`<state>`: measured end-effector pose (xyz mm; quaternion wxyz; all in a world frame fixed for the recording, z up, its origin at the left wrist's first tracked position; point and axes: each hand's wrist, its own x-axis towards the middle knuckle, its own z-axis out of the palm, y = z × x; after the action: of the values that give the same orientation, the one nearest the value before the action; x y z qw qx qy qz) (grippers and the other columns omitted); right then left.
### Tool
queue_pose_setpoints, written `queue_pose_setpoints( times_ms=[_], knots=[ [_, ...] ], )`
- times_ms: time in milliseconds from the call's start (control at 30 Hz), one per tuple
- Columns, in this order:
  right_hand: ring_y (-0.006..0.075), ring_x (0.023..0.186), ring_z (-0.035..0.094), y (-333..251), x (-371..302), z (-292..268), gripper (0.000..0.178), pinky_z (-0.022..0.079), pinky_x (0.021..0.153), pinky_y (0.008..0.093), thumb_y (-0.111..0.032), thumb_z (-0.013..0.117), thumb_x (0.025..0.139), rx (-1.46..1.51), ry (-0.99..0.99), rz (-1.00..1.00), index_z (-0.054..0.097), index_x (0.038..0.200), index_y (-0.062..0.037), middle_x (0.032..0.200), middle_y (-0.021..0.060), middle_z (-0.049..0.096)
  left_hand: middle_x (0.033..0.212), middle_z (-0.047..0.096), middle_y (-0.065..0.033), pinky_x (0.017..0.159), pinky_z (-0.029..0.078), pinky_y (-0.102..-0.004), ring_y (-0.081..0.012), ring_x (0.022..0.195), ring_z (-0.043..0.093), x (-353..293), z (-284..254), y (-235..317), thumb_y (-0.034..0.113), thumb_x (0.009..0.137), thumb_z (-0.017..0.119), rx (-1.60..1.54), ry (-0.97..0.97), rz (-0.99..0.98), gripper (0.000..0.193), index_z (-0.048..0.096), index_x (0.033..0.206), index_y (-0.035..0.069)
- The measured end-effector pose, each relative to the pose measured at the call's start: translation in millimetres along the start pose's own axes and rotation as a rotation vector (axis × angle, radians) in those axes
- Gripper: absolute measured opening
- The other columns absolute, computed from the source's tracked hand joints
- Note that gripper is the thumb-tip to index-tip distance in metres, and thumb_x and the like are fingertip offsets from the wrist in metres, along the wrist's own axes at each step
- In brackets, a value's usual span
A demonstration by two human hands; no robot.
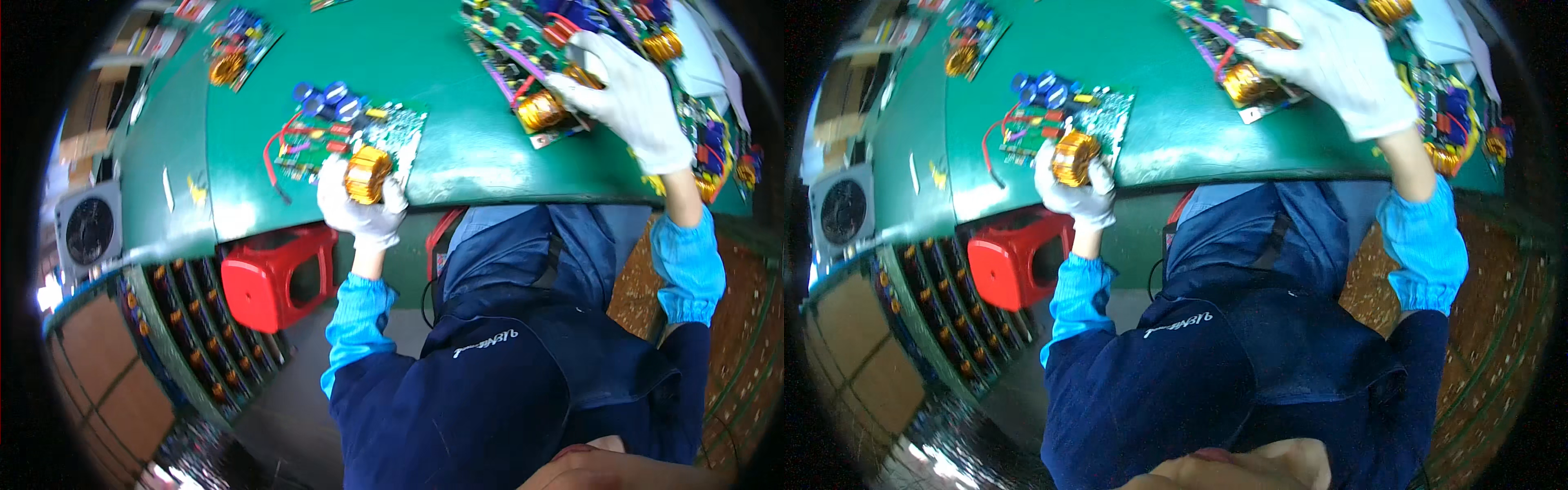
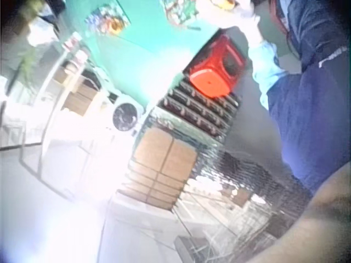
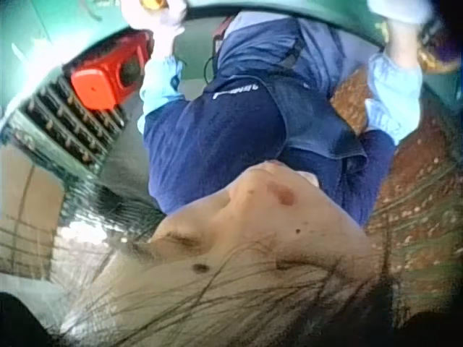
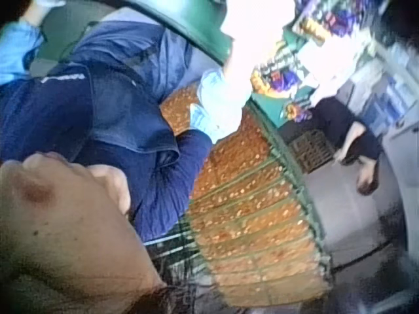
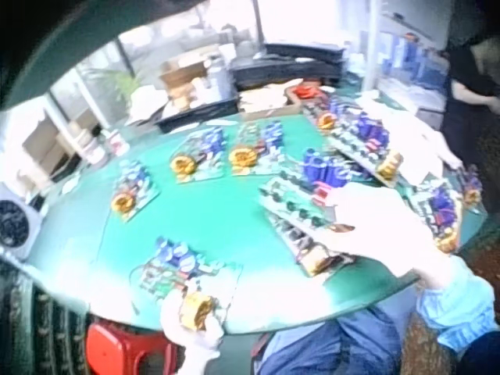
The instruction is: Assembling and inspecting electronic components on printed circuit boards at a factory workbench.
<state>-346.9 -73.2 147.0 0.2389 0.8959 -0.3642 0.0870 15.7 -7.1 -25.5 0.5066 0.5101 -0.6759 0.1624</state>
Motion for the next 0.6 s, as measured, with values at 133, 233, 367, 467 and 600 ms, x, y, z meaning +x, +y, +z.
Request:
queue_pose_setpoints(
  times_ms=[133, 233, 367, 467, 600],
  knots=[
    [0.0277, 0.11, 0.066, -3, 1, 3, 0.046, 0.053, 0.09, 0.0368, -0.038, 0.072, 0.09, 0.484, -0.193, 0.553, 0.062, 0.126, -0.0107, 0.121, 0.0101, 0.066, 0.123, 0.064, -0.0199, 0.097, 0.05, -0.0485, -0.0397, 0.111, 0.063, -5, 1, 1, 0.033, 0.075, 0.076, -0.001, -0.01, -0.049, 0.066, 0.056, 0.129, 0.0],
    [0.0237, 0.124, 0.063, -9, 2, -7, 0.052, 0.048, 0.103, 0.0321, -0.031, 0.07, 0.093, 0.663, -0.225, 0.597, 0.056, 0.139, -0.0102, 0.132, 0.0097, 0.065, 0.118, 0.063, -0.0204, 0.095, 0.051, -0.0465, -0.038, 0.106, 0.064, -4, -3, 2, 0.033, 0.076, 0.074, 0.022, -0.021, -0.078, 0.064, 0.057, 0.127, -0.002],
    [0.0209, 0.138, 0.051, -6, -14, 11, 0.056, 0.039, 0.115, 0.0324, -0.022, 0.072, 0.094, 1.03, -0.114, 0.688, 0.053, 0.145, -0.0103, 0.145, 0.0092, 0.057, 0.113, 0.062, -0.0205, 0.095, 0.051, -0.0441, -0.0346, 0.103, 0.063, 1, -7, 11, 0.02, 0.073, 0.071, -0.074, -0.09, -0.195, 0.058, 0.057, 0.123, -0.006],
    [0.0212, 0.139, 0.049, -13, -14, 17, 0.053, 0.038, 0.116, 0.0322, -0.022, 0.07, 0.096, 1.249, -0.024, 0.785, 0.053, 0.145, -0.0086, 0.146, 0.0106, 0.055, 0.11, 0.062, -0.0219, 0.094, 0.052, -0.0437, -0.0364, 0.099, 0.064, 6, -10, 19, 0.016, 0.068, 0.072, -0.042, -0.112, -0.236, 0.058, 0.059, 0.121, -0.003],
    [0.0234, 0.128, 0.056, -8, -3, -2, 0.048, 0.042, 0.111, 0.032, -0.021, 0.063, 0.099, 0.684, -0.18, 0.434, 0.052, 0.146, -0.0127, 0.147, 0.0086, 0.054, 0.094, 0.067, -0.0162, 0.079, 0.056, -0.0432, -0.036, 0.084, 0.067, 11, -19, 11, 0.038, 0.058, 0.085, 0.027, -0.014, -0.203, 0.062, 0.065, 0.105, 0.002]
  ],
)
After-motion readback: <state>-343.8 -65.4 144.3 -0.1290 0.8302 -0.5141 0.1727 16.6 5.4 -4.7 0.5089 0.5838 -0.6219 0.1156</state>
